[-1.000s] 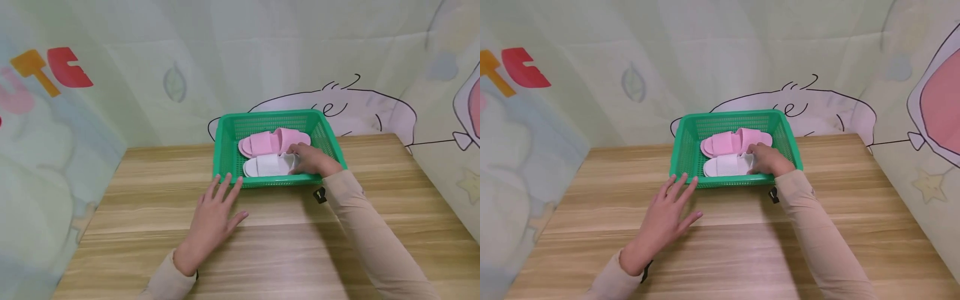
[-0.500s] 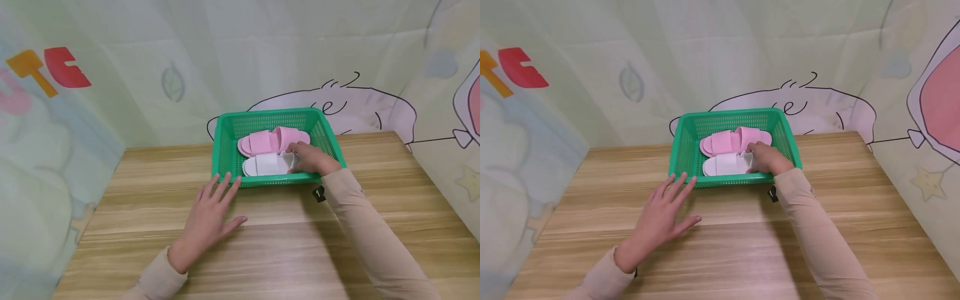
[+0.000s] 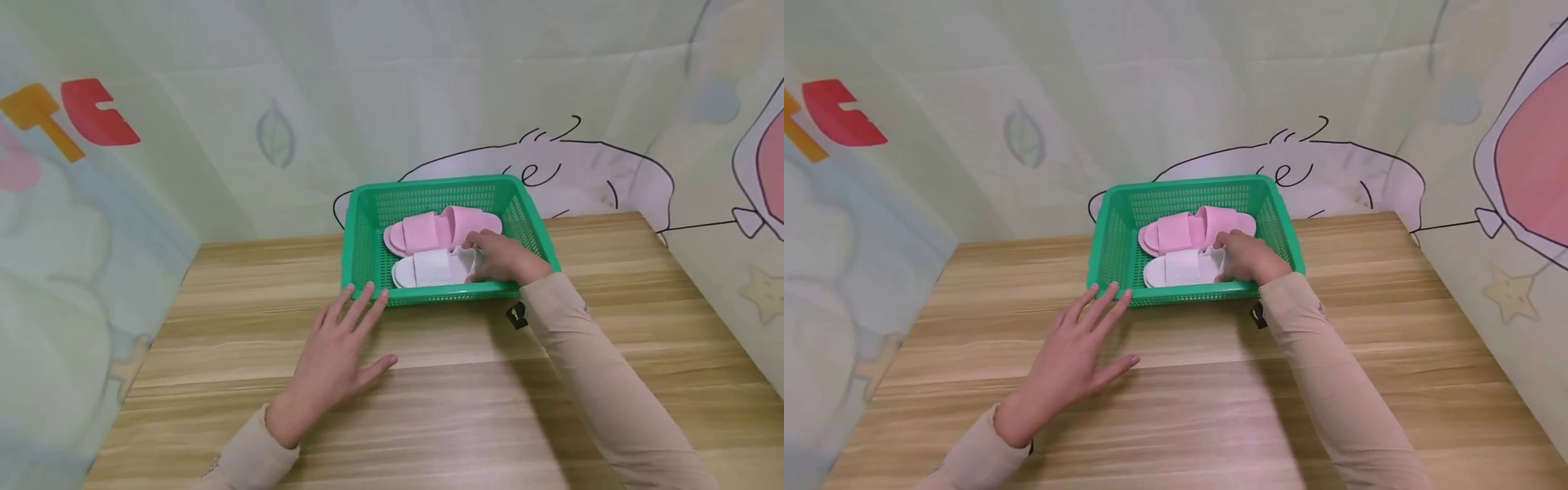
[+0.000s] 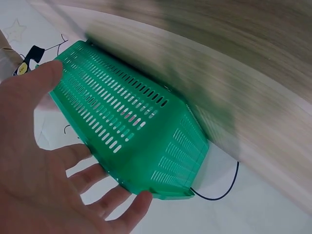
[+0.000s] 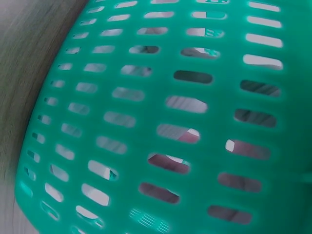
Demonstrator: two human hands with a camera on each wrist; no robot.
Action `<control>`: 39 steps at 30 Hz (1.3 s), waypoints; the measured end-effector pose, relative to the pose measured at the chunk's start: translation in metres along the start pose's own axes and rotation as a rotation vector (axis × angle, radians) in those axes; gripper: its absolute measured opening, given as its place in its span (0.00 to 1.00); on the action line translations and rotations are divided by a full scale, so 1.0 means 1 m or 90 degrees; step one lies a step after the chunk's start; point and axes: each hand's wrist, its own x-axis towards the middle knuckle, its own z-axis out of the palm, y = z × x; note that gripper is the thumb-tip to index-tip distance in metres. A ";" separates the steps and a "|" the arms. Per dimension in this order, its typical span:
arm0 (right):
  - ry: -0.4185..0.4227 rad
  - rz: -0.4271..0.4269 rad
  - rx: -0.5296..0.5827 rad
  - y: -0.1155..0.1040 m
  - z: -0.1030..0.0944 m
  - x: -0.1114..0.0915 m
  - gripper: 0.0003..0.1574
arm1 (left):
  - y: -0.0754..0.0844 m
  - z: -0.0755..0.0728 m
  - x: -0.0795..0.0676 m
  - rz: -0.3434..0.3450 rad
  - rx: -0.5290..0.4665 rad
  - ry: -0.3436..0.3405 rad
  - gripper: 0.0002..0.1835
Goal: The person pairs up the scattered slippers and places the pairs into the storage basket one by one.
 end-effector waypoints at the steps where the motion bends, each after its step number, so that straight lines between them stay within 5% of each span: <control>1: -0.002 0.003 0.001 0.000 0.000 0.000 0.38 | 0.000 0.000 0.000 0.001 0.002 0.000 0.54; 39: 0.001 0.020 0.010 0.000 0.001 0.003 0.38 | 0.002 -0.003 0.003 -0.007 0.006 -0.028 0.54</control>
